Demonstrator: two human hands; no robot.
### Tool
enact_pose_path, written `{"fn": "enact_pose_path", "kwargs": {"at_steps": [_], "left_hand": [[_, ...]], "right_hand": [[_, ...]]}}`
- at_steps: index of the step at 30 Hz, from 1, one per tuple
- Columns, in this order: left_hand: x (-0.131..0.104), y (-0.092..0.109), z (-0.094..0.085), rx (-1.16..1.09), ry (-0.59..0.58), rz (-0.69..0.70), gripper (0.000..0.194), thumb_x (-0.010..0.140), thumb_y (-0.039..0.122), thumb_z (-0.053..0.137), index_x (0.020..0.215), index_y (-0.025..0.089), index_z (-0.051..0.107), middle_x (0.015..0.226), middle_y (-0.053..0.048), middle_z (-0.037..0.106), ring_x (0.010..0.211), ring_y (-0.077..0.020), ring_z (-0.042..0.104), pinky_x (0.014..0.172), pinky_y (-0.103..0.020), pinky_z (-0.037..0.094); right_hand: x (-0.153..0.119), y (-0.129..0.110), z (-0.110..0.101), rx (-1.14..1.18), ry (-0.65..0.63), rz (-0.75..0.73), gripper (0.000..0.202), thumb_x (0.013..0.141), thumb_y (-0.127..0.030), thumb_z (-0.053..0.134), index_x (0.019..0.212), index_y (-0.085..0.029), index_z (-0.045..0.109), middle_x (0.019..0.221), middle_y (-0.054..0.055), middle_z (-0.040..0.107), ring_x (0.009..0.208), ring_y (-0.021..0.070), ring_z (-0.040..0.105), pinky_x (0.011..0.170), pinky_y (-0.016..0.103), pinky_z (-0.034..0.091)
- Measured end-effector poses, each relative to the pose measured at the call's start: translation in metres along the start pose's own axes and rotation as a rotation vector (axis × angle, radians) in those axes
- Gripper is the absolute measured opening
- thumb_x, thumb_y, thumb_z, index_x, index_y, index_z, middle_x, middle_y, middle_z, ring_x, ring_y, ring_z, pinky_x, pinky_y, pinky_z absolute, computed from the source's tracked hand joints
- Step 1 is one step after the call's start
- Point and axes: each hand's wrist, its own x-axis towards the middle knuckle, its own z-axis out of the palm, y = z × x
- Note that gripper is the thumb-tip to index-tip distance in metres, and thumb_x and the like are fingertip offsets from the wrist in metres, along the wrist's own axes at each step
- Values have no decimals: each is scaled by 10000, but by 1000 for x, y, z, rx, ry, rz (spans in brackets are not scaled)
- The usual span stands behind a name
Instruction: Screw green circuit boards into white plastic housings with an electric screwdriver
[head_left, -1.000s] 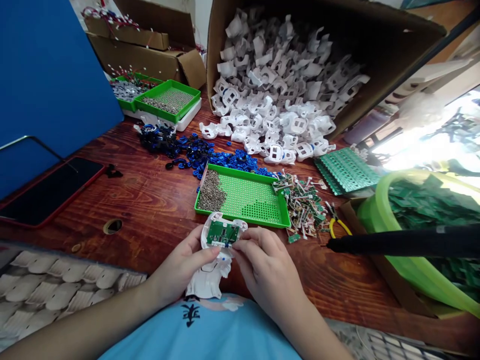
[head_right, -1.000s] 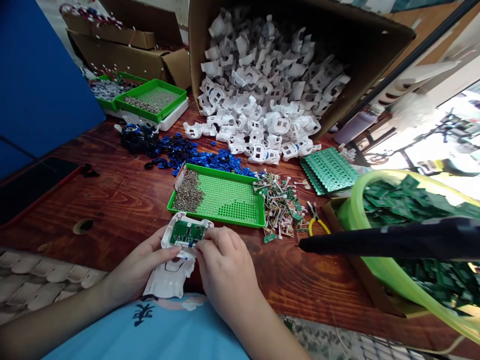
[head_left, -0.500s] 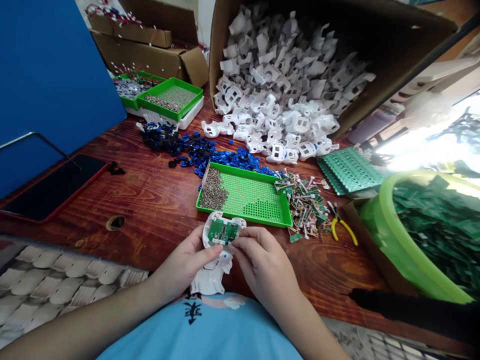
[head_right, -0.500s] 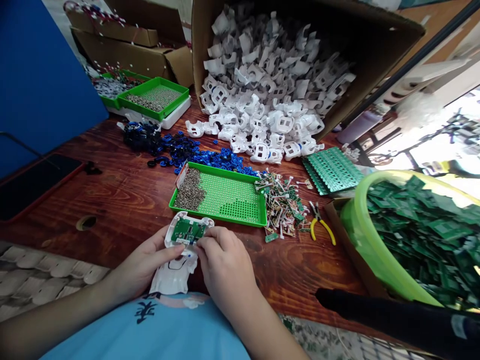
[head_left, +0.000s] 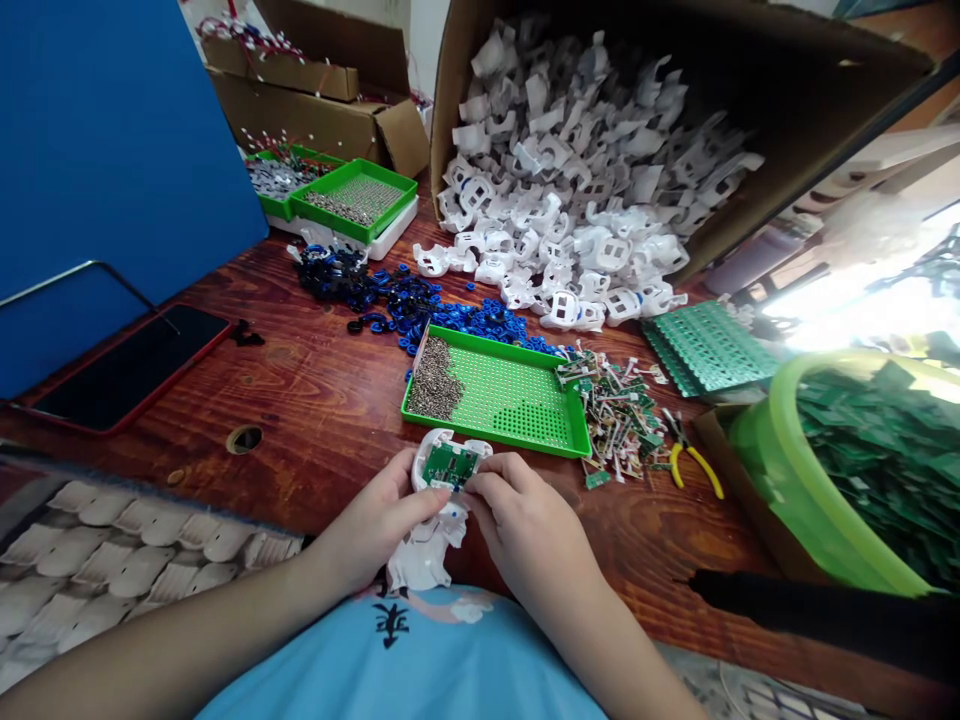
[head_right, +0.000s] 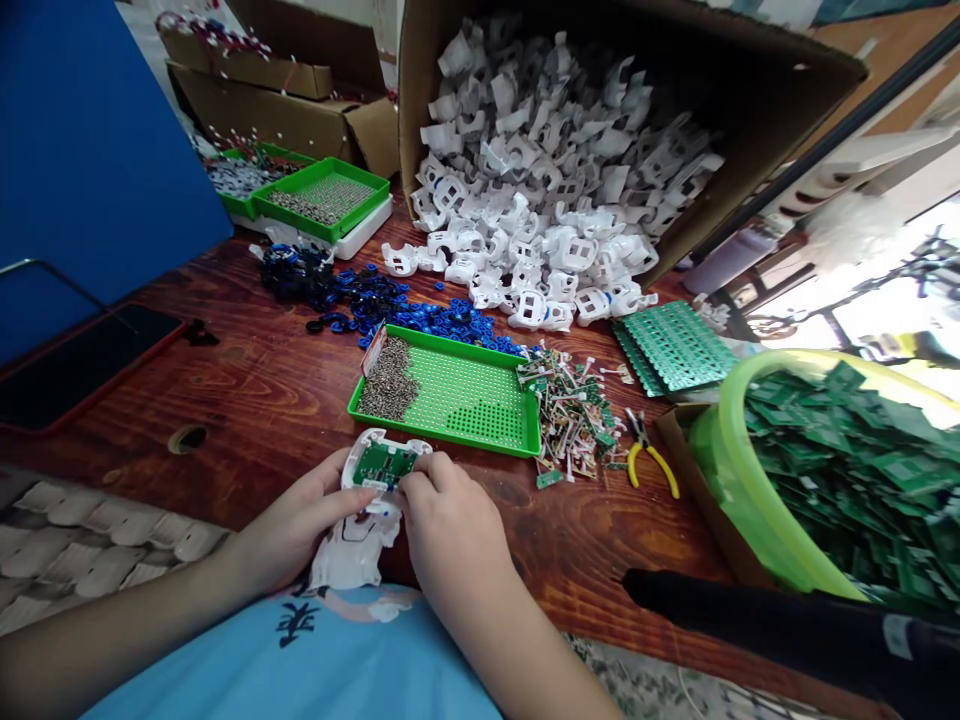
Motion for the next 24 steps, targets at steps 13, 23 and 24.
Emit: {"fn": "enact_pose_path", "kwargs": {"at_steps": [13,23,24], "left_hand": [[5,-7,-4,73,113,1,341,790,289,555,1108,178,500,974,-61,612,918,-242,568,813,-360,435],[2,-4,-2,91,88,14,328,805,277,563,1107,176,489,1003,-54,606,943,-210,549,808,-295,422],[2,-4,-1,101,86,15,323,804,275,566,1101,173,488,991,-52,605,934,-205,548,804,-289,421]], "right_hand": [[-2,-1,-4,190,-47,20,146,848,-254,454,906,-232,586,969,14,551,828,118,567,695,244,487],[7,4,17,1376,-113,637,466,719,-417,591,1075,-155,444,982,64,543,804,72,561,705,177,498],[9,2,17,1393,-138,638,438,710,-412,600,1033,-145,470,937,56,553,747,61,551,653,161,485]]}}
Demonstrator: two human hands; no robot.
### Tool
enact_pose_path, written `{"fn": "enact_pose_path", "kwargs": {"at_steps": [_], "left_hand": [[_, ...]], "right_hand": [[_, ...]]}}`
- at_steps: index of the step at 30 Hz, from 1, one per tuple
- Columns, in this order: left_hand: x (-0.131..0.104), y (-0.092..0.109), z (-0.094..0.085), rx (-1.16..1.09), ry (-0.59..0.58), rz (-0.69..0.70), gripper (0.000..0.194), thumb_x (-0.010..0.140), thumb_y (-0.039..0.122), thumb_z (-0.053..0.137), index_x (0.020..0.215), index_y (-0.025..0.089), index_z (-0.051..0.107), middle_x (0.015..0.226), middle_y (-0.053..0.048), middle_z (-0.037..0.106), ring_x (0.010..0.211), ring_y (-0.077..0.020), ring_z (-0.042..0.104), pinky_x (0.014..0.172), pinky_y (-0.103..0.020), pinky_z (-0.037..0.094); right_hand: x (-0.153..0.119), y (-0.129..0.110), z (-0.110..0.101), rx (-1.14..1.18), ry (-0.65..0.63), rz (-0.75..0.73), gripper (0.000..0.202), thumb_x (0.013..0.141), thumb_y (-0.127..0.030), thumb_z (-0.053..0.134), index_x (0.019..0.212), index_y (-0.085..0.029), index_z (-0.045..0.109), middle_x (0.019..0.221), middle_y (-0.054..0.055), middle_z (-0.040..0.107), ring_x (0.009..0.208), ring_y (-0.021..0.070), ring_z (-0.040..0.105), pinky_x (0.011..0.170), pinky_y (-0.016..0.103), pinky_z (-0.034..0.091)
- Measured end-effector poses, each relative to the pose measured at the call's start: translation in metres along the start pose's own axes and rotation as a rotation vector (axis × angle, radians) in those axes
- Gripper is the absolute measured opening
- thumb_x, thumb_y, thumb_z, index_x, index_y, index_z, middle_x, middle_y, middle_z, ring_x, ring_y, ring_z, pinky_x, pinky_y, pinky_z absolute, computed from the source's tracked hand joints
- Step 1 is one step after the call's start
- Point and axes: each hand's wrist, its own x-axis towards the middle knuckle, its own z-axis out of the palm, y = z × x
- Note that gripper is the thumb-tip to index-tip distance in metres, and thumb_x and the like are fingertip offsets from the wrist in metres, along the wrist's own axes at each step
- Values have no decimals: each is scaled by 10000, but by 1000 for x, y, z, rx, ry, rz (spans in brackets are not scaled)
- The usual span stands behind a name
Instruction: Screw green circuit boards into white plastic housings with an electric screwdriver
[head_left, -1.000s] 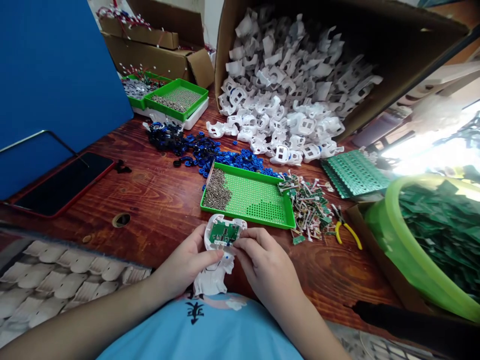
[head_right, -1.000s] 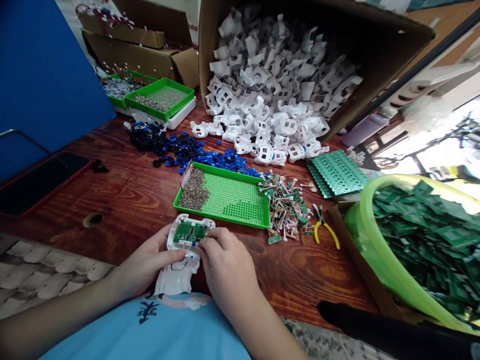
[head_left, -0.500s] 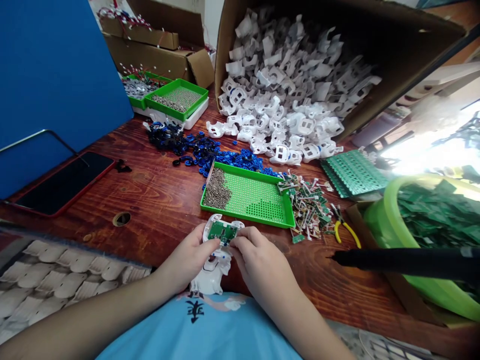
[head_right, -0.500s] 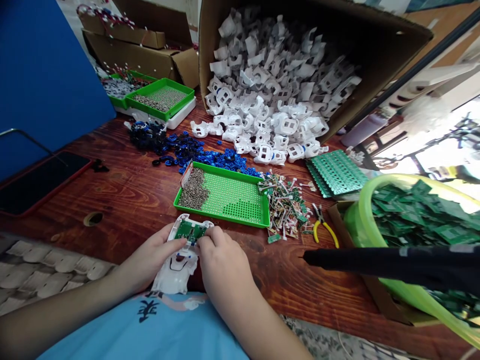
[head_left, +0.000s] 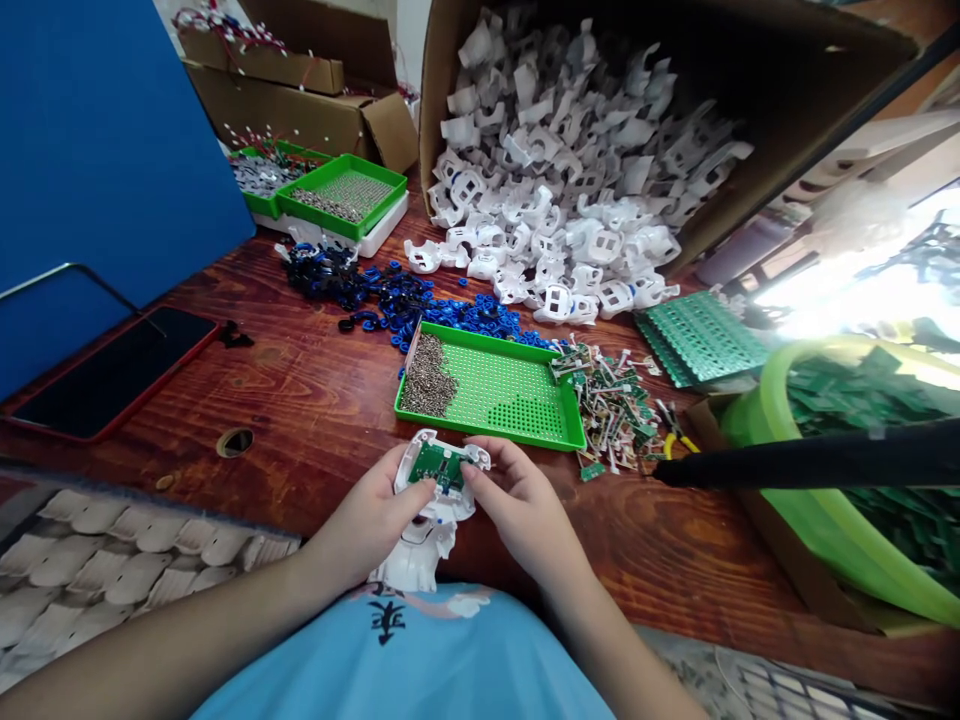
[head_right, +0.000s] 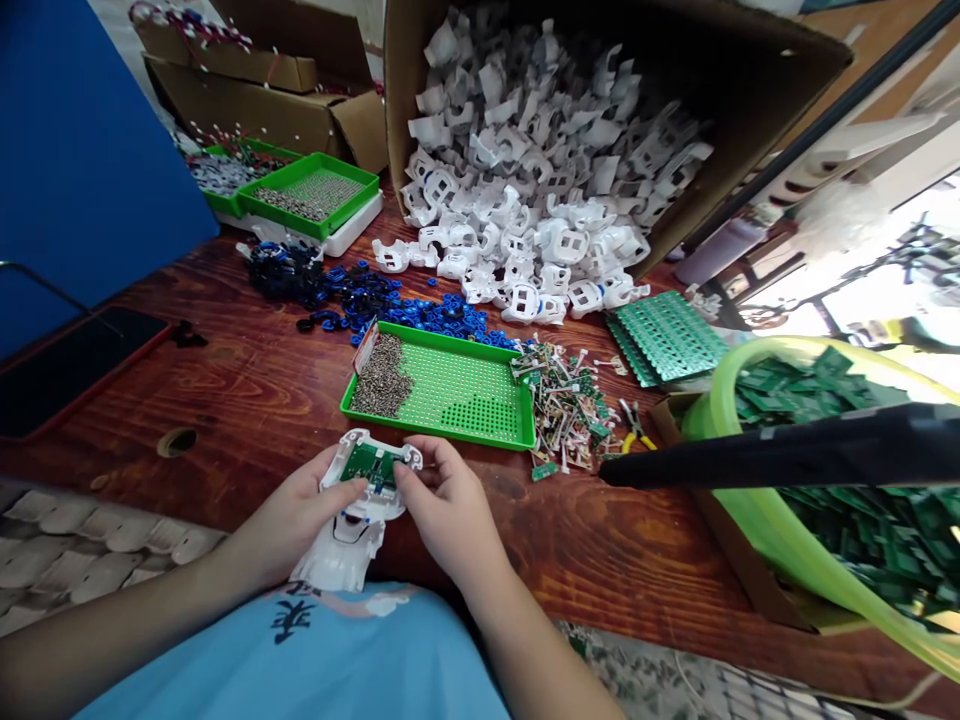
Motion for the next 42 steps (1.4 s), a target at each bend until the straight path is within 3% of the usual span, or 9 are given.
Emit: {"fn": "enact_pose_path", "kwargs": {"at_steps": [9,17,22,24,27,30,32,36,42], "left_hand": [[-4,4,2,98,-5,46,330,833,311,537,1124,185,446,999,-44,581,940,-198,540,798,-278,437],[-11,5,0,263,-8,147,369,864,339,497,1193,203,401,987,-38,567,944,-183,555,801,-246,457],[-12,5,-5,339,-4,207,354,871,336,490,1196,214,423,1071,-44,571,993,-179,552,843,-232,436],[-10,6,-9,275,16,195,368,849,326,529,1186,202,449,1078,-52,585,996,-188,556,846,-237,435],[-4,11,-18,-46,76,81,426,807,310,590,1191,183,460,1065,-68,616,982,-223,583,834,-285,457],[-4,18,-33,-352,142,-83,430,761,245,637,1163,192,491,998,-73,651,891,-238,628,768,-328,499],[-7,21,-44,-416,176,-147,406,726,179,664,1109,180,531,935,-75,668,805,-222,649,716,-315,517],[-16,18,-63,-472,253,-149,317,699,87,645,1004,117,566,833,-82,676,683,-185,644,637,-278,525],[-30,8,-77,-592,241,-68,411,666,40,577,1070,110,544,887,-100,666,752,-196,638,693,-285,514]], "right_hand": [[-3,-3,6,17,-26,-11,431,683,-412,647,982,-164,461,868,9,541,707,39,498,616,133,445],[-4,-2,10,-394,127,-159,361,745,-479,563,917,-167,510,805,6,565,651,56,497,567,145,408],[-5,-4,11,-488,99,-175,340,765,-480,536,914,-175,508,832,3,582,669,57,527,573,148,415],[-3,-5,10,-528,40,-191,370,782,-487,515,1018,-203,502,919,13,582,741,67,553,621,161,444],[6,-16,4,-660,6,-297,482,801,-505,484,1199,-239,428,1113,42,535,953,97,555,742,187,477],[26,-45,4,-999,99,-454,389,856,-461,409,1156,-226,482,1092,46,541,986,109,538,806,226,464],[49,-70,14,-1148,93,-510,292,888,-387,363,1019,-224,566,1012,32,564,930,115,541,808,251,444],[113,-106,57,-1349,-117,-582,251,879,-298,391,1017,-230,590,1042,34,558,966,128,527,838,258,425],[196,-111,111,-1671,-361,-471,280,847,-311,489,1034,-112,553,1020,70,550,989,130,522,897,353,452]]}}
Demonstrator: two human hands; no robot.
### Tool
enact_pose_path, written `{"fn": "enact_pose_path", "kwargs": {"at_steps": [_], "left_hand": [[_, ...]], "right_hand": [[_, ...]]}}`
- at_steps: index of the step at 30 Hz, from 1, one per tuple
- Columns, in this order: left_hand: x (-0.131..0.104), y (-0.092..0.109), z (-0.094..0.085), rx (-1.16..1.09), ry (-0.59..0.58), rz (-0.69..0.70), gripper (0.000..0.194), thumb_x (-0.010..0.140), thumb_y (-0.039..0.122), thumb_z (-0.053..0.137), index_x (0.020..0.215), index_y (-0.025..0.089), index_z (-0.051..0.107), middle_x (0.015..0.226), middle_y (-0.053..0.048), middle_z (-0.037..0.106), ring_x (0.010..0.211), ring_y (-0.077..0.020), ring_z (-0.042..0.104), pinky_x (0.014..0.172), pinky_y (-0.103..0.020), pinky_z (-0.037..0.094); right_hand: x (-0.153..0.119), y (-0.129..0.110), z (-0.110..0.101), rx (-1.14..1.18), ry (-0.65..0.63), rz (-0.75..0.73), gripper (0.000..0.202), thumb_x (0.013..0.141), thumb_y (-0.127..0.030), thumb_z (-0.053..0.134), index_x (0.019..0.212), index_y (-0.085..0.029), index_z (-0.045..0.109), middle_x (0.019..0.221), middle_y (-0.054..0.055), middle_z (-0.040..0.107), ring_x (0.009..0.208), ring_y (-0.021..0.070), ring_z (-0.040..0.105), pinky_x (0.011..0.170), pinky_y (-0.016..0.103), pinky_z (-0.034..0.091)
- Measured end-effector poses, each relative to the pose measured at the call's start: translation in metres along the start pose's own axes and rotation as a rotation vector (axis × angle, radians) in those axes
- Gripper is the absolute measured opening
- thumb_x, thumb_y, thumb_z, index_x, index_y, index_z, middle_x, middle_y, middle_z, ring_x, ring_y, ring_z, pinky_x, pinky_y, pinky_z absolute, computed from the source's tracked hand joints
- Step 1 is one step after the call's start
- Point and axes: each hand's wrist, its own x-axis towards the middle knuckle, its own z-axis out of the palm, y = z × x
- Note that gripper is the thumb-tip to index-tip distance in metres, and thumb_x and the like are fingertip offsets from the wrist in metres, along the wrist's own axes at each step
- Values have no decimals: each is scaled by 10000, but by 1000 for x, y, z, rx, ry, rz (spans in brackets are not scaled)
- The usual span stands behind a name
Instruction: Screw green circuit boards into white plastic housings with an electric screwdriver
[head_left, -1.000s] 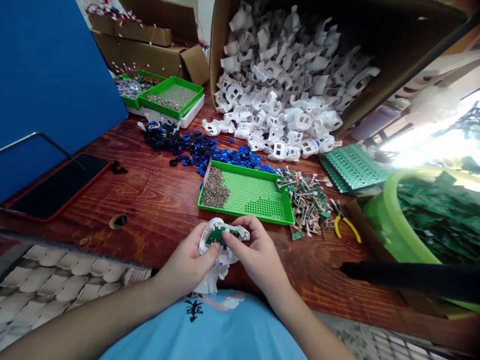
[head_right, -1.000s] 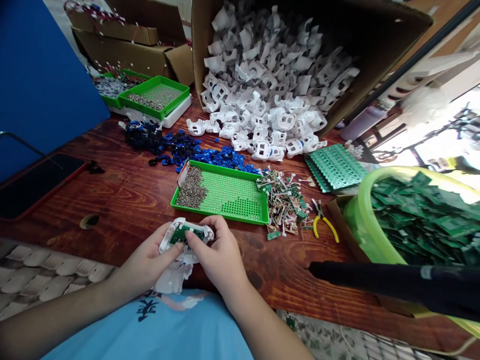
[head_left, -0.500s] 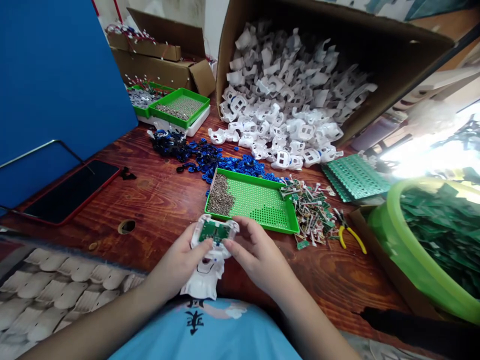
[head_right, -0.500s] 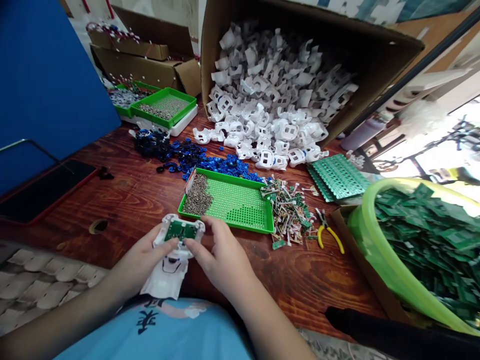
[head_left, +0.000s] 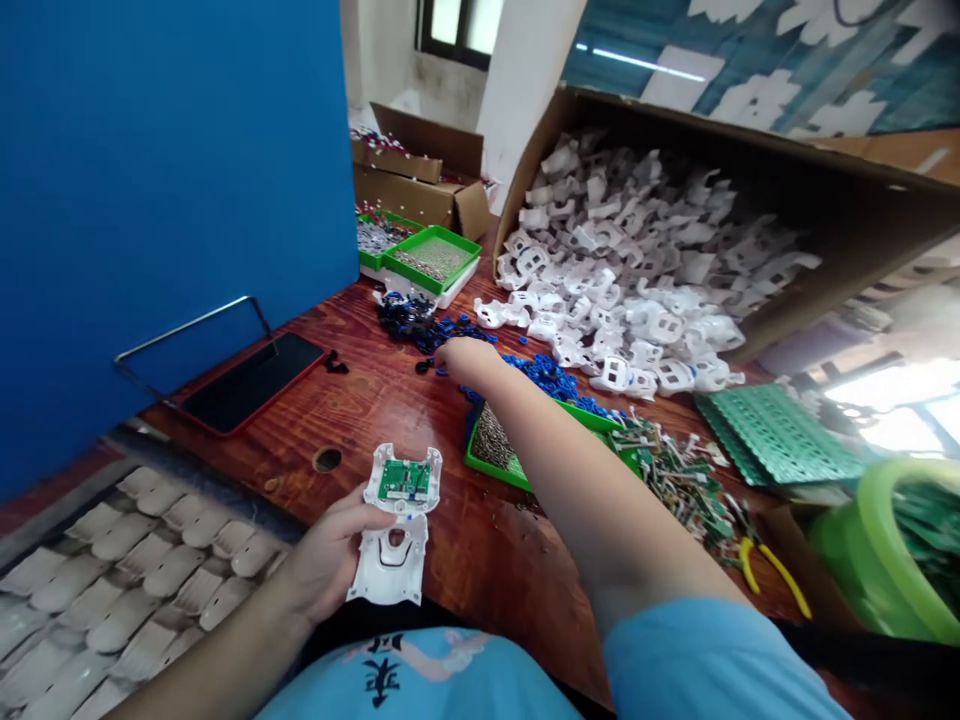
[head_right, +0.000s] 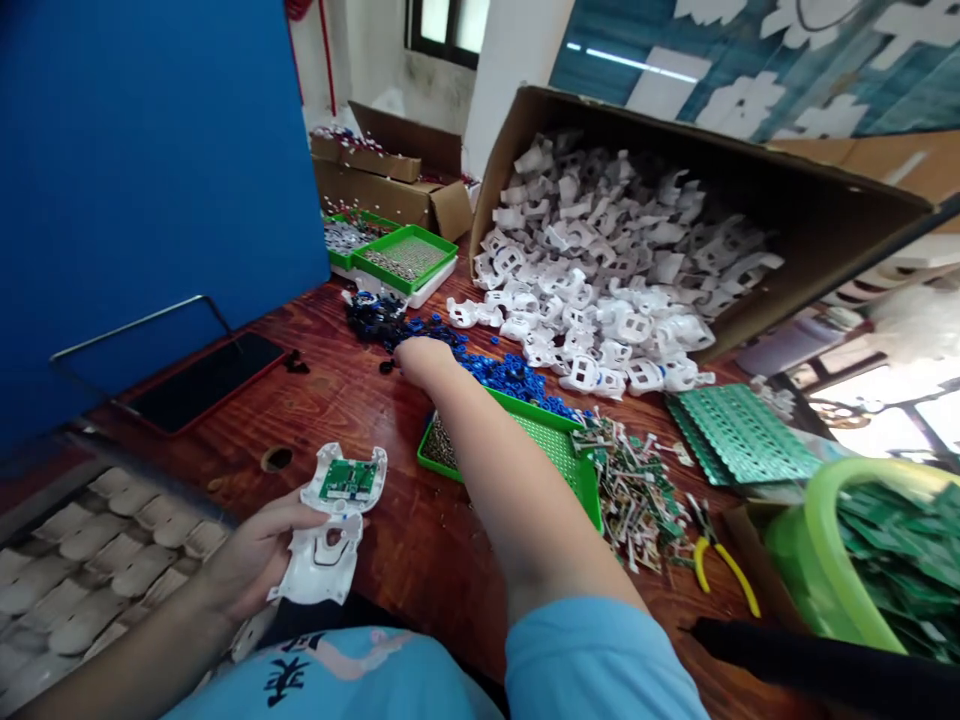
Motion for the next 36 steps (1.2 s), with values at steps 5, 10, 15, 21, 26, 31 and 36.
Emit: {"fn": "enact_pose_path", "kwargs": {"at_steps": [5,10,15,21,26,31,36], "left_hand": [[-8,4,-14,-96,-98,-26,332,666,46,562,996,78,591,867,-122,657,740,-212,628,700,-317,509],[-7,5,-18,-171,-126,-47,372,702,45,535,1068,99,571,892,-119,658,771,-209,634,734,-316,501],[-6,2,-12,-186,-152,-83,515,751,85,532,1254,146,435,958,-125,651,820,-242,640,799,-374,487],[-7,-2,-8,-150,-120,-21,620,806,115,519,1359,199,252,1027,-122,630,907,-245,624,849,-396,473],[-5,-6,-8,-77,-107,41,640,811,115,515,1368,232,221,1028,-110,625,866,-238,626,802,-403,488],[-6,-5,-8,-50,-132,63,679,786,74,522,1367,229,207,1001,-88,628,863,-213,614,777,-355,493],[-9,-5,-10,-27,-168,91,626,778,85,531,1335,176,260,986,-93,620,851,-195,600,759,-318,483]], "right_hand": [[22,6,8,-130,-45,-15,313,858,-343,468,1048,-105,538,1071,83,525,1031,138,503,917,356,447],[25,5,16,-173,-14,-40,328,863,-346,455,1078,-108,522,1115,89,499,1072,150,478,934,366,434],[22,2,22,-171,-13,-46,349,863,-365,452,1088,-105,517,1114,93,501,1061,149,484,929,366,436],[18,0,25,-131,-25,-86,368,870,-394,430,1069,-101,526,1088,90,517,1037,139,498,928,357,434],[22,2,25,-92,-51,-104,353,858,-390,455,1065,-114,531,1073,78,525,1010,129,507,912,344,443],[22,1,28,-62,-43,-75,332,854,-384,464,1028,-113,544,1067,78,526,1013,128,502,917,341,438],[18,-2,30,6,19,-50,313,840,-370,491,973,-93,552,1040,77,529,1012,131,495,926,349,424]]}}
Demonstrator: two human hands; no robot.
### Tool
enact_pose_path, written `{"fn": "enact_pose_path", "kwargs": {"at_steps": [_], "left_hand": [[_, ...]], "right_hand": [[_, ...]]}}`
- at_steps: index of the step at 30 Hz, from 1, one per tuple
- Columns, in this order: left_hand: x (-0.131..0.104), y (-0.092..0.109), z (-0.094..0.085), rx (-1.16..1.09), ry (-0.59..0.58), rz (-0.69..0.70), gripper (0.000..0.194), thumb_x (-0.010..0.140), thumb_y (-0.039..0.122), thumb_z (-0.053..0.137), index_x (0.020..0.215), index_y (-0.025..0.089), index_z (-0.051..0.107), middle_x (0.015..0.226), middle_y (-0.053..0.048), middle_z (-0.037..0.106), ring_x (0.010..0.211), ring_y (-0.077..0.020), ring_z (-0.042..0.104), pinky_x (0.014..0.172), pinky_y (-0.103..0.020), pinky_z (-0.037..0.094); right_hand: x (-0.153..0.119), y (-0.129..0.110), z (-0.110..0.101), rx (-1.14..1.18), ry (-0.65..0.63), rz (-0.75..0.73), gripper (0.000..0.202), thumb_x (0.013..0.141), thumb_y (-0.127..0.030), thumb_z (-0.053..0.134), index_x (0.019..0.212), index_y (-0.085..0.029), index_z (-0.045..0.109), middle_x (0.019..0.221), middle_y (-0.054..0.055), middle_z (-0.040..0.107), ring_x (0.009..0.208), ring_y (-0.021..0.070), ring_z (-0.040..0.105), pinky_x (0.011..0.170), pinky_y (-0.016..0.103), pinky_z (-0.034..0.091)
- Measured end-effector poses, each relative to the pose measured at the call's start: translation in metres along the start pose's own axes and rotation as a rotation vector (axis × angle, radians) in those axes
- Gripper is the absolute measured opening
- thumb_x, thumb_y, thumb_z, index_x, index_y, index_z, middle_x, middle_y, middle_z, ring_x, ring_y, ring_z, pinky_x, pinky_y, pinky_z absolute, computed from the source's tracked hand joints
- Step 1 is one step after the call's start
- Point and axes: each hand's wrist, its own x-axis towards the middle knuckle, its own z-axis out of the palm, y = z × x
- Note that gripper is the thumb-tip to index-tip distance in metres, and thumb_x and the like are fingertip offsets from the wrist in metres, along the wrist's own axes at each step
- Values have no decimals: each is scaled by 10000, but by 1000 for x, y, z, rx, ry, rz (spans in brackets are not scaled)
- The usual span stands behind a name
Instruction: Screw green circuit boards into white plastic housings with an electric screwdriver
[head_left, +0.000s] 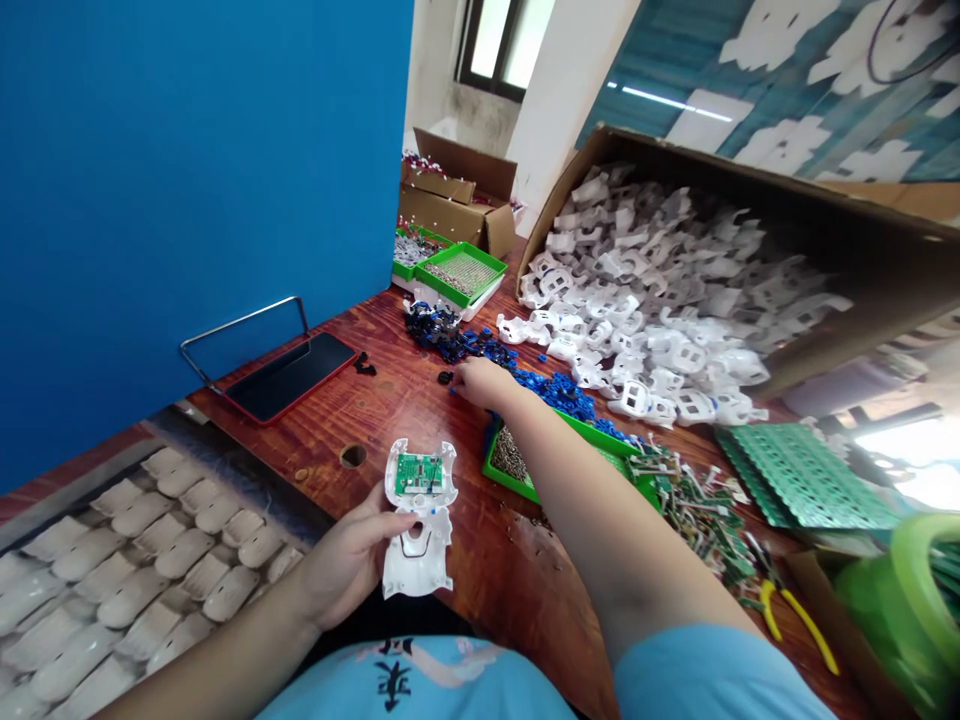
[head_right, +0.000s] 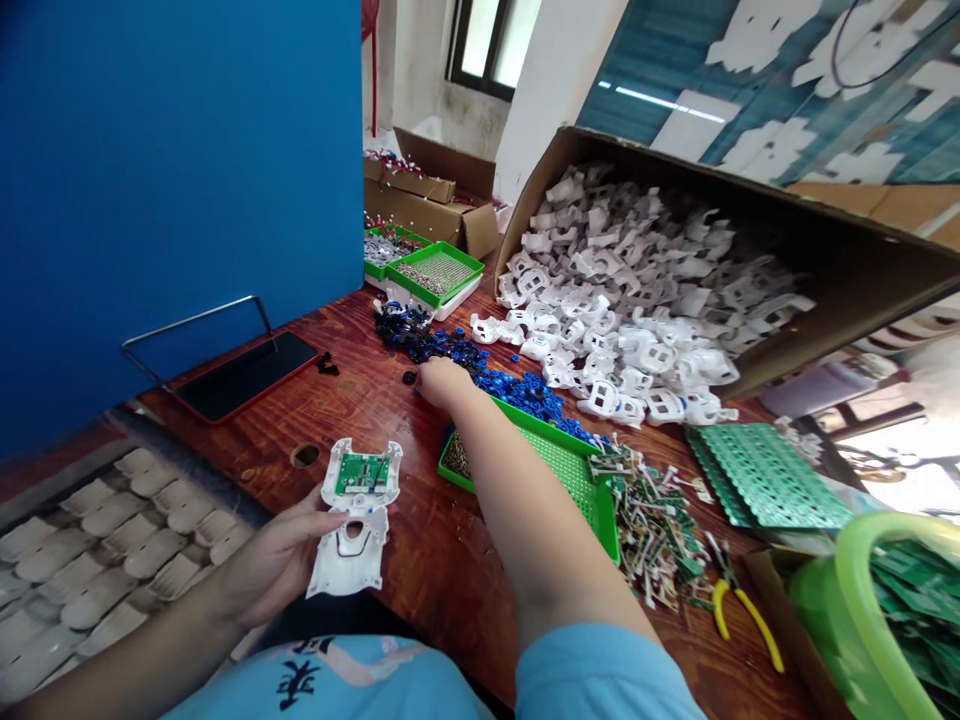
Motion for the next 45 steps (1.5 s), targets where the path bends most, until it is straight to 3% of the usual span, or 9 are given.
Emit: {"fn": "enact_pose_path", "kwargs": {"at_steps": [5,9,15,23,31,34,37,41,45], "left_hand": [[-1,0,-6,-6,-98,49,703,741,102,545,1350,214,215,1051,-87,596,909,-217,576,801,-359,462],[2,-3,-9,46,-233,156,692,696,108,601,1301,202,278,1135,-90,558,995,-216,537,841,-335,449],[6,-18,6,161,-402,227,614,765,130,639,1251,277,294,1236,-43,510,1099,-172,510,895,-252,431],[1,-36,37,444,-356,254,766,864,183,537,1354,329,-34,1317,-41,433,1183,-108,434,962,-172,365],[4,-47,49,620,-233,306,638,857,232,542,1331,231,115,1332,-86,399,1177,-136,431,1017,-241,338],[7,-46,49,519,-214,227,650,824,247,594,1318,217,173,1291,-93,454,1142,-166,475,971,-263,394],[9,-43,47,444,-197,137,698,783,236,645,1328,235,209,1275,-87,482,1125,-207,497,929,-293,432],[11,-41,44,439,-165,45,769,729,241,697,1337,235,226,1246,-85,516,1137,-243,490,913,-311,443],[11,-41,41,519,-121,-23,653,713,290,710,1259,235,355,1231,-64,531,1118,-236,505,919,-295,435]], "right_hand": [[-29,-6,-22,181,188,45,259,835,-332,489,935,-106,569,984,62,530,963,122,490,913,334,409],[-99,-23,-34,379,332,100,226,838,-369,471,872,-174,578,955,25,525,900,85,490,853,247,419],[-207,-67,6,589,502,-27,121,815,-279,502,885,-214,576,1030,22,484,983,73,470,857,213,428],[-229,-77,43,398,807,131,77,787,-236,552,844,-216,600,999,19,493,977,90,451,862,240,374],[-241,-70,51,296,778,153,124,817,-286,525,870,-286,637,1046,12,502,996,141,426,873,317,360],[-253,-62,47,421,639,110,201,818,-276,522,998,-314,606,1073,4,514,1022,129,444,887,316,393],[-269,-48,43,592,682,137,271,818,-234,524,1079,-303,551,1054,-3,526,1019,79,476,881,238,430],[-291,-17,54,518,833,340,206,825,-235,506,1019,-277,564,1015,0,536,978,65,512,874,204,435],[-316,15,83,373,605,717,237,842,-358,439,975,-211,570,1020,30,543,901,104,554,813,248,466]]}}
